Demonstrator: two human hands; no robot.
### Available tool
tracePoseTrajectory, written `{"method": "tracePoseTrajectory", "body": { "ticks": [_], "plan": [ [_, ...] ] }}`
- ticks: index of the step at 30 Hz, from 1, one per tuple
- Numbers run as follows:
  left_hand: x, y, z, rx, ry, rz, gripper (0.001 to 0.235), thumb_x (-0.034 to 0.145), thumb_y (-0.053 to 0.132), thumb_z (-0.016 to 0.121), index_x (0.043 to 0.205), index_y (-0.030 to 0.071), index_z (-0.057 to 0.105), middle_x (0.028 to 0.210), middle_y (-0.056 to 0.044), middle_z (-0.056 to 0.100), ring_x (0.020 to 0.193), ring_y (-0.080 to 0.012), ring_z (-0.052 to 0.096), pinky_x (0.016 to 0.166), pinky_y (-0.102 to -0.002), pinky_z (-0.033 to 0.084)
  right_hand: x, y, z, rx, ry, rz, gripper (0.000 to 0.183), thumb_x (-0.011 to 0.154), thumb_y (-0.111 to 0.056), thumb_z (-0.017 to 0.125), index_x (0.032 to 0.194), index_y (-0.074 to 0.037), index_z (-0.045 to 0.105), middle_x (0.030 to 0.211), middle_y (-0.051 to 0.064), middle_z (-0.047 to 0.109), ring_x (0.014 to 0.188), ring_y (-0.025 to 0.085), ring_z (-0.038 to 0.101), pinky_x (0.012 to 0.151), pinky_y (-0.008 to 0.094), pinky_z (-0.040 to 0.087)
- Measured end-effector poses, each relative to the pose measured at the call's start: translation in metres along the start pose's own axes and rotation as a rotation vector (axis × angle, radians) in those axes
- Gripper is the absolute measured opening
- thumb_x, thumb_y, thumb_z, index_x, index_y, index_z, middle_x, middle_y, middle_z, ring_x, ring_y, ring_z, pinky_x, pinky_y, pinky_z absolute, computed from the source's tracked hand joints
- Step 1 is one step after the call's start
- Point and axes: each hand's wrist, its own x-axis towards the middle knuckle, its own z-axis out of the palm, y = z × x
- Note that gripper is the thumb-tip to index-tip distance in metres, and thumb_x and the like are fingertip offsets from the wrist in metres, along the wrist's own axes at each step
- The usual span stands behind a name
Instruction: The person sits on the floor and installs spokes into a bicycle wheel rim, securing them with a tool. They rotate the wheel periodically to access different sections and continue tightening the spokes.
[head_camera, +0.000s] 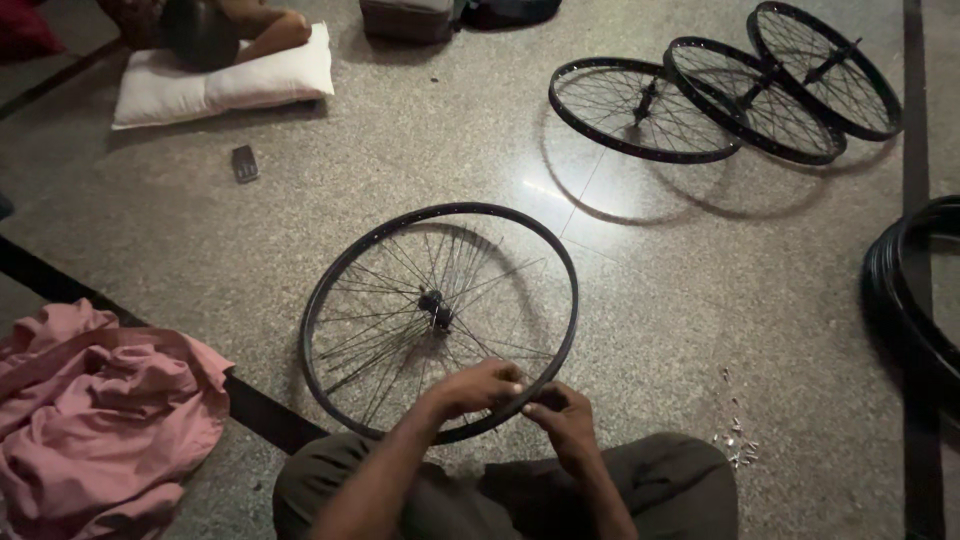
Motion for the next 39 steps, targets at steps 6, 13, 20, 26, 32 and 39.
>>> {"method": "tracePoseTrajectory", "body": {
  "ticks": [6, 13, 20, 26, 32, 39],
  "plan": [
    [-0.009, 0.009, -0.003, 0.477, 0.156, 0.026, 0.038, 0.097, 0.035, 0.062, 0.104, -0.002, 0.069, 0.097, -0.021, 0.071, 0.088, -0.0345, 0.069, 0.079, -0.046, 0.054, 0.001, -0.005, 0.006, -0.087, 0.0, -0.004, 0.017, 0.078, -0.004, 0.08, 0.094, 0.001, 0.076, 0.078, 0.004, 0.072, 0.068, 0.011, 0.061, 0.06, 0.027, 0.049],
    [-0.028, 0.042, 0.006, 0.517, 0.227, -0.019, 0.041, 0.1, 0.038, 0.056, 0.102, 0.001, 0.073, 0.1, -0.024, 0.072, 0.092, -0.0403, 0.069, 0.083, -0.048, 0.053, -0.003, -0.017, 0.006, -0.126, -0.056, 0.007, 0.019, 0.077, -0.007, 0.078, 0.096, -0.003, 0.078, 0.07, 0.001, 0.066, 0.059, 0.01, 0.054, 0.052, 0.028, 0.042],
    [-0.045, 0.031, 0.001, 0.938, 0.319, -0.34, 0.036, 0.08, 0.038, 0.076, 0.095, 0.006, 0.077, 0.102, -0.02, 0.073, 0.098, -0.0362, 0.07, 0.088, -0.046, 0.056, -0.003, 0.016, 0.007, -0.139, -0.325, 0.122, 0.022, 0.083, -0.017, 0.079, 0.096, 0.0, 0.077, 0.071, 0.003, 0.068, 0.062, 0.011, 0.06, 0.055, 0.027, 0.045],
    [-0.024, -0.025, 0.001, -0.053, 0.464, -0.09, 0.012, 0.079, 0.015, 0.069, 0.075, 0.004, 0.07, 0.077, -0.017, 0.07, 0.061, -0.0314, 0.06, 0.055, -0.045, 0.048, -0.008, 0.058, 0.047, 0.182, -0.296, 0.238, 0.034, 0.093, -0.029, 0.07, 0.097, 0.005, 0.075, 0.075, 0.008, 0.071, 0.061, 0.014, 0.06, 0.056, 0.027, 0.046],
    [0.027, -0.082, 0.015, -0.606, 0.71, -0.365, 0.016, 0.087, 0.001, 0.061, 0.073, -0.003, 0.069, 0.067, -0.018, 0.066, 0.054, -0.0303, 0.064, 0.046, -0.046, 0.05, -0.011, 0.064, 0.051, 0.234, -0.229, 0.32, 0.032, 0.089, -0.024, 0.071, 0.105, 0.003, 0.076, 0.084, 0.01, 0.078, 0.06, 0.014, 0.063, 0.057, 0.028, 0.049],
    [0.024, -0.097, -0.001, 0.275, 0.428, -0.269, 0.012, 0.079, 0.003, 0.07, 0.069, -0.003, 0.07, 0.063, -0.014, 0.066, 0.061, -0.0219, 0.065, 0.054, -0.042, 0.054, -0.017, 0.055, 0.053, -0.025, -0.328, 0.281, 0.023, 0.09, -0.02, 0.075, 0.094, 0.002, 0.082, 0.073, 0.009, 0.073, 0.057, 0.014, 0.061, 0.053, 0.028, 0.046]
  ]
}}
